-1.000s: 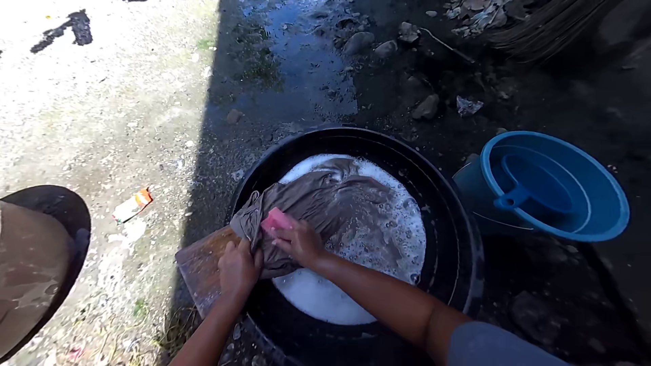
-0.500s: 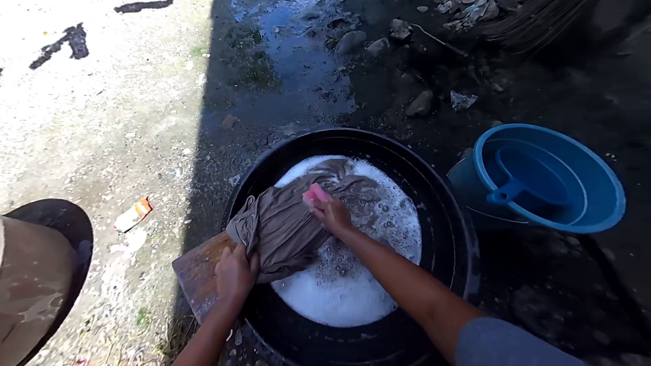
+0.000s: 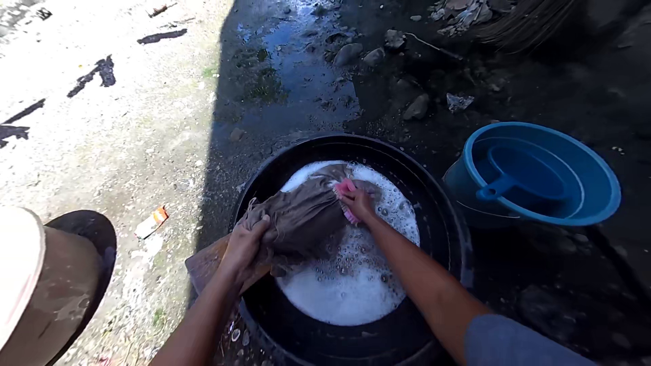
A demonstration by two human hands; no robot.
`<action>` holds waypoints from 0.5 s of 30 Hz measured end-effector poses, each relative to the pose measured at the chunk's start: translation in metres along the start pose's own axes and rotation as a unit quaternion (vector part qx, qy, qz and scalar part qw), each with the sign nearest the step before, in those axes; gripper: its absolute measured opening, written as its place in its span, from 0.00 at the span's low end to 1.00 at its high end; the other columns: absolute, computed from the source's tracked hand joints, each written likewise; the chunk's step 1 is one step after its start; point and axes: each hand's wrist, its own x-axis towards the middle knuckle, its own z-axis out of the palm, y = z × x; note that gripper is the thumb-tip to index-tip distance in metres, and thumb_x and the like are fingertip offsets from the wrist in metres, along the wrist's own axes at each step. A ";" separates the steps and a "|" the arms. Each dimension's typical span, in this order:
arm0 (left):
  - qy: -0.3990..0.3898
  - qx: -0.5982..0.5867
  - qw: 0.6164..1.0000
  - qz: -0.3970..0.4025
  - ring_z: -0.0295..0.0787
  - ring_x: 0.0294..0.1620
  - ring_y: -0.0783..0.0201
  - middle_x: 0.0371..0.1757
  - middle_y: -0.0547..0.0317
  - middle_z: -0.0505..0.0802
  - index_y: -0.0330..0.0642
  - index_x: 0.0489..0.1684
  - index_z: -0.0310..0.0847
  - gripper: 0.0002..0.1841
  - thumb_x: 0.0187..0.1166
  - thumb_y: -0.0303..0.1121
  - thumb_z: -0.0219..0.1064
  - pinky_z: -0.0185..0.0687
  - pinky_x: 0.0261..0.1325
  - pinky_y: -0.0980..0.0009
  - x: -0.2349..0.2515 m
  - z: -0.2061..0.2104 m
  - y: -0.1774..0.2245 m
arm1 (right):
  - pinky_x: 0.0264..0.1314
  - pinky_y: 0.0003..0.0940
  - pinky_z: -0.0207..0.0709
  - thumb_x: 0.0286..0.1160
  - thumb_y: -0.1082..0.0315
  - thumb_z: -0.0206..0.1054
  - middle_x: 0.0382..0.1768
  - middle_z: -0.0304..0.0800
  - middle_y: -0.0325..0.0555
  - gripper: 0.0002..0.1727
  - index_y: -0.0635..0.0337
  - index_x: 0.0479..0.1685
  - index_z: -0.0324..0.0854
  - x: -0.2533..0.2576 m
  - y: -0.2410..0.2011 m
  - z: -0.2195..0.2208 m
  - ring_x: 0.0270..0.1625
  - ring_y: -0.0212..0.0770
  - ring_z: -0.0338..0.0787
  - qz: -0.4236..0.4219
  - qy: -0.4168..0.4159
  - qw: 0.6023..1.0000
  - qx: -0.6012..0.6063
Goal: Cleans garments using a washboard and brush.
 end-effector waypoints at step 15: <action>0.117 -0.056 0.991 0.029 0.90 0.42 0.71 0.43 0.58 0.89 0.35 0.65 0.69 0.11 0.92 0.27 0.48 0.90 0.48 0.69 0.025 -0.034 -0.034 | 0.61 0.46 0.84 0.64 0.81 0.74 0.88 0.57 0.66 0.63 0.53 0.97 0.30 0.011 -0.037 -0.061 0.66 0.52 0.85 -0.117 0.174 0.936 0.284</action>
